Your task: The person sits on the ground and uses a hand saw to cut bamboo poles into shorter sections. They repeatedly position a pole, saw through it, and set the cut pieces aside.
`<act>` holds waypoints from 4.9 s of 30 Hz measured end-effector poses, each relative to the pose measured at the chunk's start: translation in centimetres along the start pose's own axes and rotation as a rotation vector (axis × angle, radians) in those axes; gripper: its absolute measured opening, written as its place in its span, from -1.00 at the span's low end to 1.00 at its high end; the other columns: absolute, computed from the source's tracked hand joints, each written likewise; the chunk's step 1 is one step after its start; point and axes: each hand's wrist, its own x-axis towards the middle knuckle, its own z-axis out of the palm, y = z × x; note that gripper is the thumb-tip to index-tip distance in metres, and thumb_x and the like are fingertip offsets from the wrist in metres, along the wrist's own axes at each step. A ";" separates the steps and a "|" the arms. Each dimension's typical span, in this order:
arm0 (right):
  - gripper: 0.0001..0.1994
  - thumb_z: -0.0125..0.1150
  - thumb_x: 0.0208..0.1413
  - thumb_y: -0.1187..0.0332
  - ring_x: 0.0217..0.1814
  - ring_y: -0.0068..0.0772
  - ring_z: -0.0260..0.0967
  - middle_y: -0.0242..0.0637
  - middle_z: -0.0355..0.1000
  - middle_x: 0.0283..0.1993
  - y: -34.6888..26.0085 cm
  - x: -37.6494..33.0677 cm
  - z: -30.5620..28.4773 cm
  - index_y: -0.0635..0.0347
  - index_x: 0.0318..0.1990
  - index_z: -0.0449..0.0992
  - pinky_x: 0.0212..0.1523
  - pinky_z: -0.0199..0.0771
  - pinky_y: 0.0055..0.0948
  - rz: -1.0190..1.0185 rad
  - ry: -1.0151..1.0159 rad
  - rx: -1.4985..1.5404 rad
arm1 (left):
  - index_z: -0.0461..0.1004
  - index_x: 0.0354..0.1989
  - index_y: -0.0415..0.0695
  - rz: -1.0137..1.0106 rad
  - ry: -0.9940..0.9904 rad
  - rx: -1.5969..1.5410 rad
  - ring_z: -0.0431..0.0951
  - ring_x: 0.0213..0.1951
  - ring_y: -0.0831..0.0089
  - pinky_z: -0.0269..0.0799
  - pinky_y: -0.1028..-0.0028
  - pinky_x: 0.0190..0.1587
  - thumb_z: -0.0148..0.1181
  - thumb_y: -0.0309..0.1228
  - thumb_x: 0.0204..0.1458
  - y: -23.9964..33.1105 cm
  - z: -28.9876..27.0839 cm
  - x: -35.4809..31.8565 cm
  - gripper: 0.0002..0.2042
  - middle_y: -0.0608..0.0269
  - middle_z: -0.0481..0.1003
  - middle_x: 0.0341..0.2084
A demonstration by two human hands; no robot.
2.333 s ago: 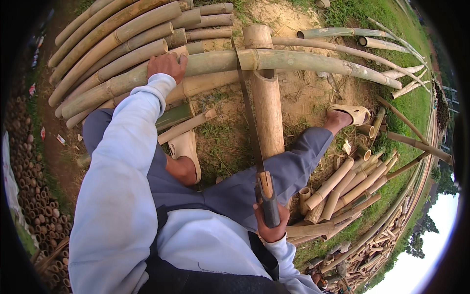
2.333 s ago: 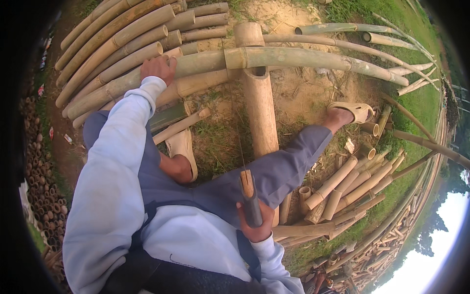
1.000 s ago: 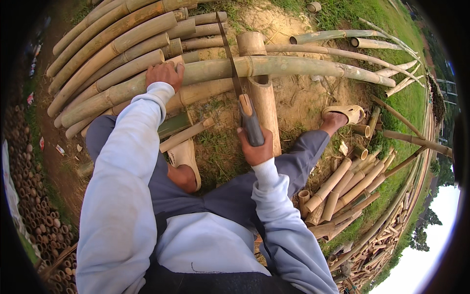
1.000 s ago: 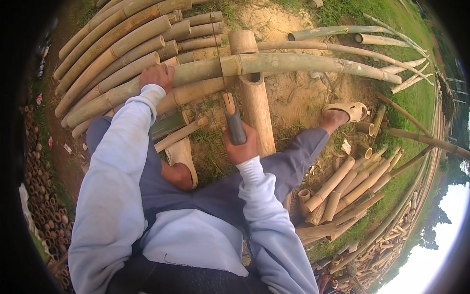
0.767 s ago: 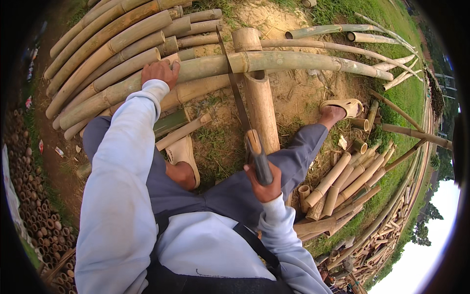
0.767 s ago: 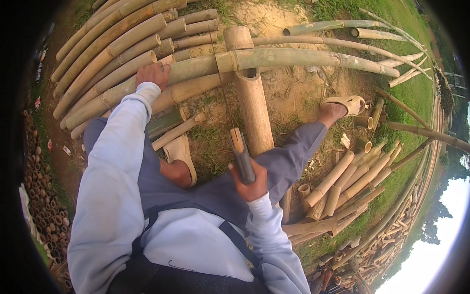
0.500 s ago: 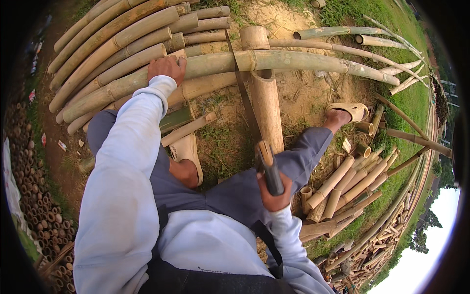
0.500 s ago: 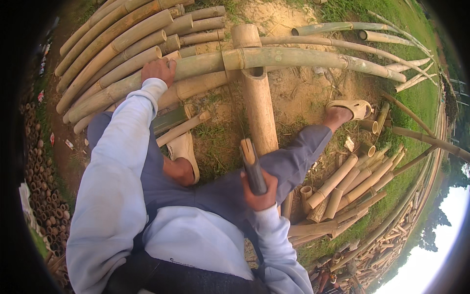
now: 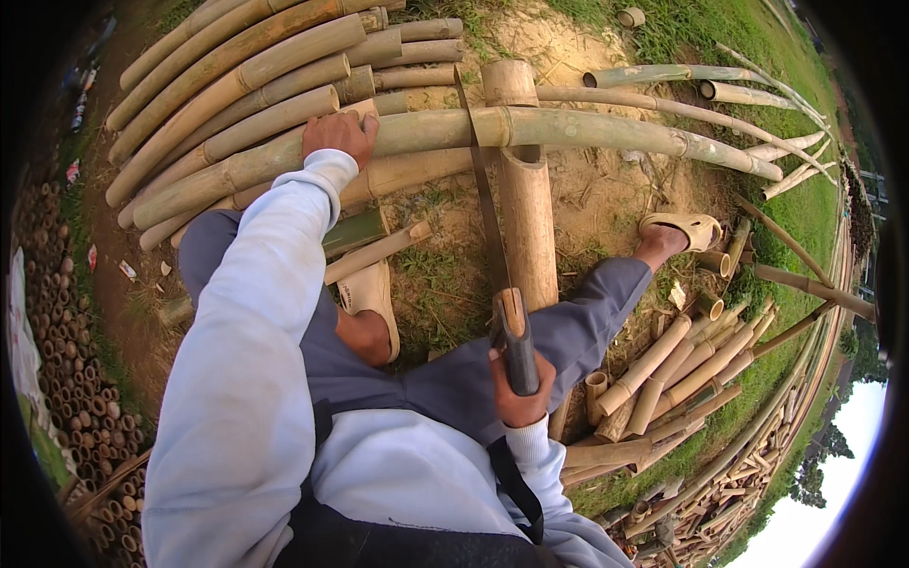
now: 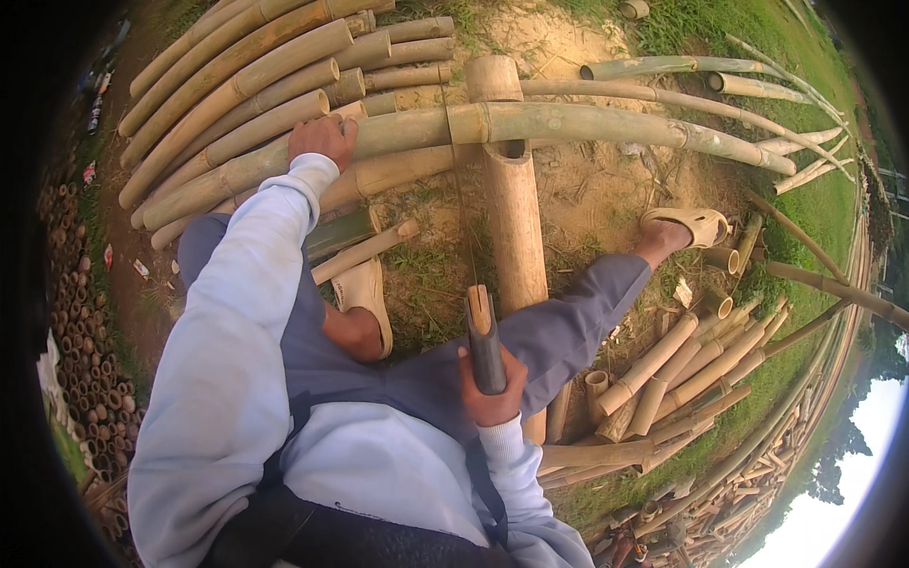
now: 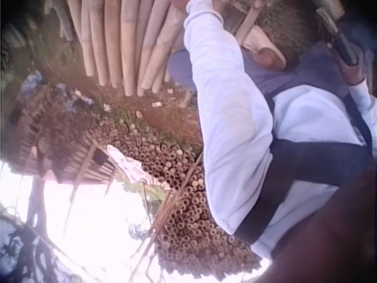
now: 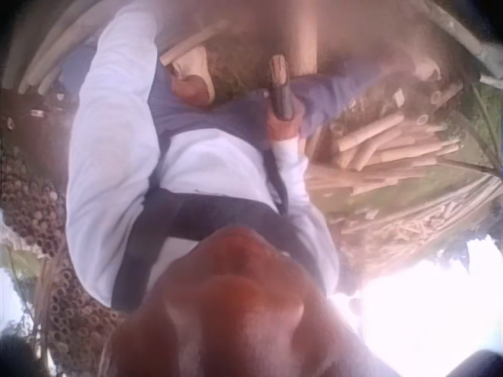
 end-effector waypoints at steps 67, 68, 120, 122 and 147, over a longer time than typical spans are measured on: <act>-0.79 0.37 0.08 0.44 -0.45 -0.47 0.43 -0.18 0.50 -0.48 -1.7 4.0 -0.6 0.34 -0.14 0.60 -0.32 0.44 -0.40 0.005 -0.026 -0.036 | 0.67 -0.28 -0.14 -0.015 0.001 -0.022 0.64 -0.17 0.00 0.36 0.10 0.12 -0.17 0.00 0.26 0.2 0.6 0.0 -0.47 -0.10 0.65 -0.28; -0.77 0.44 0.11 0.32 -0.42 -0.54 0.33 -0.34 0.45 -0.49 -0.1 7.6 1.1 0.32 -0.30 0.56 -0.35 0.38 -0.41 -0.034 0.023 -0.031 | 0.67 -0.29 -0.13 -0.001 0.018 -0.036 0.64 -0.17 0.00 0.37 0.10 0.11 -0.17 0.00 0.26 1.0 0.0 0.6 -0.47 -0.10 0.65 -0.29; -0.73 0.44 0.12 0.28 -0.44 -0.52 0.33 -0.32 0.44 -0.49 1.3 14.7 4.1 0.33 -0.27 0.55 -0.35 0.38 -0.38 -0.087 -0.004 -0.085 | 0.65 -0.10 -0.09 0.046 0.004 -0.043 0.64 -0.14 0.00 0.39 0.07 0.09 -0.17 -0.02 0.26 1.7 0.5 1.0 -0.50 -0.08 0.65 -0.24; -0.75 0.42 0.11 0.31 -0.46 -0.45 0.36 -0.22 0.45 -0.50 1.1 15.4 5.2 0.34 -0.27 0.54 -0.35 0.39 -0.34 -0.086 -0.037 -0.068 | 0.65 -0.09 -0.08 0.035 0.022 -0.071 0.64 -0.14 0.00 0.40 0.07 0.10 -0.17 0.00 0.26 0.9 0.6 0.8 -0.50 -0.08 0.65 -0.26; -0.84 0.38 0.13 0.47 -0.31 -0.63 0.42 -0.38 0.52 -0.37 -1.6 -2.3 -2.2 0.34 -0.19 0.57 -0.18 0.42 -0.57 0.033 -0.064 -0.137 | 0.65 -0.29 -0.13 -0.012 -0.018 -0.093 0.64 -0.20 0.05 0.36 0.12 0.11 -0.14 -0.01 0.24 0.0 0.5 0.1 -0.50 -0.08 0.65 -0.29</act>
